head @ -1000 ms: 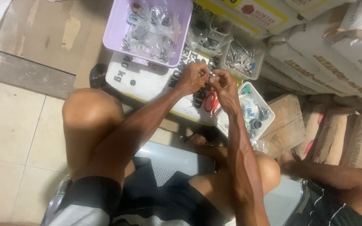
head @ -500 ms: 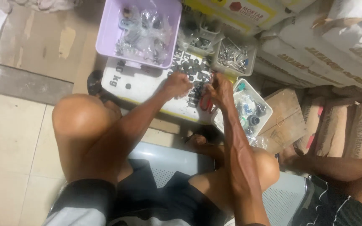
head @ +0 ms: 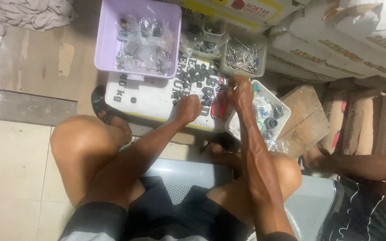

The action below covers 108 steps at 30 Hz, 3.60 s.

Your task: Sorting small hardware components from a pile into a plastic tray

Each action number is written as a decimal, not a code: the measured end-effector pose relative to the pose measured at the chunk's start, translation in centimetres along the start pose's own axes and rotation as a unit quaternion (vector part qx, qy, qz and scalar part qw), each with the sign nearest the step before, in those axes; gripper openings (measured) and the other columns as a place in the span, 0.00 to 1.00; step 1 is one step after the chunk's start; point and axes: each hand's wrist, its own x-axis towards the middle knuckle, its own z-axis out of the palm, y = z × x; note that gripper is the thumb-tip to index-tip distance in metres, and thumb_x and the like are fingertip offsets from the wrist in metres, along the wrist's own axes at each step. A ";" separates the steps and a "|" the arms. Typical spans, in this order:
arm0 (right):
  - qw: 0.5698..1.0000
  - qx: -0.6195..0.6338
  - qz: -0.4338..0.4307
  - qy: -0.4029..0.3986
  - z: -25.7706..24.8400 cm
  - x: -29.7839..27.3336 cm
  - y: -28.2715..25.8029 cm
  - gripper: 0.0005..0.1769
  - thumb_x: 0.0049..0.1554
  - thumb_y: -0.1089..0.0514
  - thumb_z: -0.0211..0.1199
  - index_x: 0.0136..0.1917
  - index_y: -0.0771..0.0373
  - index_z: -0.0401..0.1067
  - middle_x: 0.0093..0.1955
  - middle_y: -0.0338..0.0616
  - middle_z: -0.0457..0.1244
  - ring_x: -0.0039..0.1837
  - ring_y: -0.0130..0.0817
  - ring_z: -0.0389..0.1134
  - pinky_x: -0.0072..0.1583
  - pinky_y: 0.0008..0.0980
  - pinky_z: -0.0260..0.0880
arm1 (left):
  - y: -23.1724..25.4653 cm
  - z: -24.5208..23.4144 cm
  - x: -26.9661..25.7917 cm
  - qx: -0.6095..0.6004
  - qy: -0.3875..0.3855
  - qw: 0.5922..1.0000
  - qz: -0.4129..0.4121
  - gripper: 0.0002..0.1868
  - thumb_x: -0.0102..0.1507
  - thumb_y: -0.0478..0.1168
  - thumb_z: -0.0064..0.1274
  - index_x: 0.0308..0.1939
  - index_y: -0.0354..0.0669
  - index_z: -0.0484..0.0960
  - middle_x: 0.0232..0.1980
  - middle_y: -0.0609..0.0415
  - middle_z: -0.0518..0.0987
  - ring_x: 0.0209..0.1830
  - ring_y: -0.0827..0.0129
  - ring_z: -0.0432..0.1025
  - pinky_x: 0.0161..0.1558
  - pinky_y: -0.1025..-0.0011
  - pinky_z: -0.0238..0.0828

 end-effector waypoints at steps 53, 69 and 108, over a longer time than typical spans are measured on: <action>0.934 0.355 -0.032 0.009 -2.0 -0.1 -8.7 0.08 0.59 0.60 0.60 0.38 0.61 0.70 0.31 0.46 0.61 0.36 0.35 0.63 0.40 0.33 0.63 | 9.3 -8.8 3.2 -0.495 0.044 0.856 -0.144 0.12 0.57 0.37 0.63 0.40 0.34 0.80 0.27 0.44 0.81 0.19 0.66 0.79 0.20 0.75 0.83; 0.927 0.351 -0.060 0.120 -11.5 0.0 -15.6 0.04 0.64 0.69 0.64 0.46 0.69 0.71 0.38 0.52 0.67 0.39 0.39 0.72 0.44 0.35 0.73 | 15.7 -12.7 0.5 -0.616 0.083 0.771 -0.139 0.16 0.61 0.34 0.56 0.49 0.24 0.79 0.36 0.34 0.83 0.26 0.61 0.81 0.29 0.68 0.85; 0.769 0.615 0.173 0.005 -10.4 -0.7 -16.7 0.07 0.60 0.67 0.65 0.52 0.71 0.73 0.41 0.45 0.63 0.40 0.34 0.73 0.42 0.26 0.80 | 12.7 -13.2 0.6 -0.539 0.093 0.836 -0.040 0.11 0.62 0.34 0.53 0.47 0.31 0.77 0.33 0.40 0.84 0.27 0.68 0.80 0.27 0.75 0.85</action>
